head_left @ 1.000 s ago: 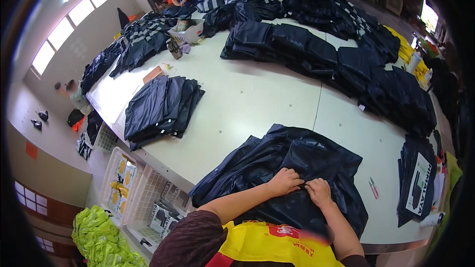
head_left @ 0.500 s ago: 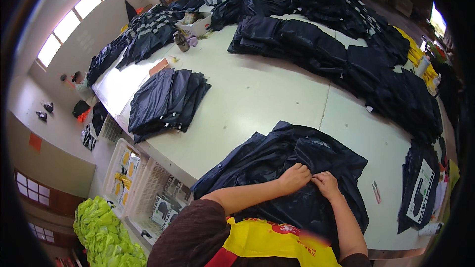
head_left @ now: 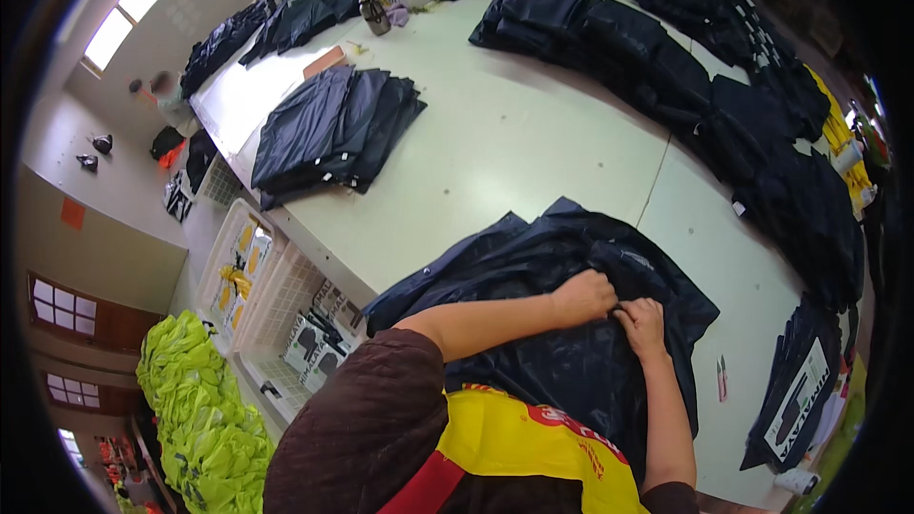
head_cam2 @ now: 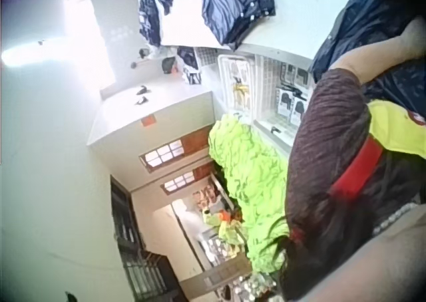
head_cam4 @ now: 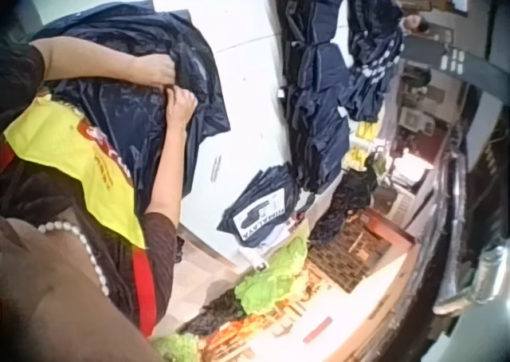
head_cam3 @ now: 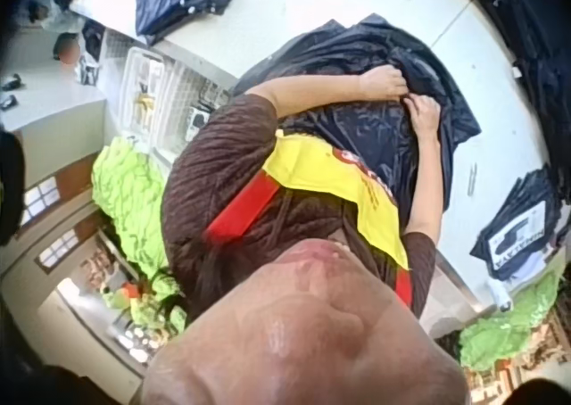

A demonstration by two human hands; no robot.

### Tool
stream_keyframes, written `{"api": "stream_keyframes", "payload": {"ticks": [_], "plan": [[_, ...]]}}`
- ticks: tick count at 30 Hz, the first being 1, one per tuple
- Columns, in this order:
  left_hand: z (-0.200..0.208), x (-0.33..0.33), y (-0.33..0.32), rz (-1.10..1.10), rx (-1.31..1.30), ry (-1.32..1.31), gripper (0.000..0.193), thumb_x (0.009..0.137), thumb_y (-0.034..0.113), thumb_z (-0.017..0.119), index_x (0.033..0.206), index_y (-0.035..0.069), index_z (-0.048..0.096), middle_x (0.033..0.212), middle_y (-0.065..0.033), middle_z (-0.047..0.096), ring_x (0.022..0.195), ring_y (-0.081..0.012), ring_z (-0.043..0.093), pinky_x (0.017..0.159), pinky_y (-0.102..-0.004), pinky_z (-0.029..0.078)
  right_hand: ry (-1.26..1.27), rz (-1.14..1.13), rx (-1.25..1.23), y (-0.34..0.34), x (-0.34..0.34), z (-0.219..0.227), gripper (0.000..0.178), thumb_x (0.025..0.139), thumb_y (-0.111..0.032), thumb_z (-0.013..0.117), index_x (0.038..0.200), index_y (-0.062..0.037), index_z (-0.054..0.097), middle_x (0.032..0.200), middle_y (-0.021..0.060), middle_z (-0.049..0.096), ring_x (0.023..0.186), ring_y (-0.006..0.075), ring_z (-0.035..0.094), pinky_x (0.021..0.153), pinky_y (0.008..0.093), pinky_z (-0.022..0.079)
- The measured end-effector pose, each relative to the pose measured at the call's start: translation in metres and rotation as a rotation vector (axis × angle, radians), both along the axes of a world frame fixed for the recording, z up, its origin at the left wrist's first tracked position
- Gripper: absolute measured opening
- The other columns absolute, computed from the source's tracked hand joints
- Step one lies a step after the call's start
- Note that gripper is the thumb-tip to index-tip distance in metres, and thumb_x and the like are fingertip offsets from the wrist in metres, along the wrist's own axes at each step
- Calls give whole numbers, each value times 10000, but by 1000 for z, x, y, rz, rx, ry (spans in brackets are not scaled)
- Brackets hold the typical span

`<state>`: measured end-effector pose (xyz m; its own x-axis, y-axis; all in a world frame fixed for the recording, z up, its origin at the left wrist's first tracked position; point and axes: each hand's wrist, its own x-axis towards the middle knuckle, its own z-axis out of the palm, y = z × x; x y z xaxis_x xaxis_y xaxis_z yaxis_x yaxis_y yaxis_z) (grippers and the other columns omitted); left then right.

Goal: The person folds a black raincoat on a table, aligns the edges, and places it into a black plastic bag. The person then picks up another raincoat and repeats the folding and bagging process.

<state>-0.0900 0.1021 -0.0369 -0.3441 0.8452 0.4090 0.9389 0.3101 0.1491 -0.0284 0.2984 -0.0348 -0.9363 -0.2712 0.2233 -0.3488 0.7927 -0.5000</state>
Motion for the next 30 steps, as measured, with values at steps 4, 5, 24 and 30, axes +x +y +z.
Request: {"api": "stream_keyframes", "payload": {"ticks": [4,5,24,30], "plan": [[-13,-23,5,33,39,-175,222,701,317,675,817,128,661,769,-31,606,752,-228,576,683,-357,462,215,-85,251,-16,5,39,406,720,-226,699,1087,-81,605,1039,98,525,923,305,509,834,425,387],[-13,-28,7,27,83,-208,196,715,308,668,787,125,670,785,-41,639,774,-236,602,696,-369,474,216,-27,185,-9,3,31,394,714,-195,700,1075,-75,600,1013,90,537,909,296,519,793,405,415],[4,-56,19,141,170,-233,244,765,236,679,932,59,657,903,-88,633,855,-282,574,766,-390,444,-135,-61,-94,26,-62,-7,248,775,-257,658,920,-55,656,831,78,631,842,275,571,764,372,464],[-6,-89,16,147,50,-384,240,828,251,627,956,52,669,846,-126,638,805,-292,585,734,-392,459,254,14,-18,10,-77,20,214,758,-154,680,922,-36,607,883,108,607,884,302,547,785,383,449]]}}
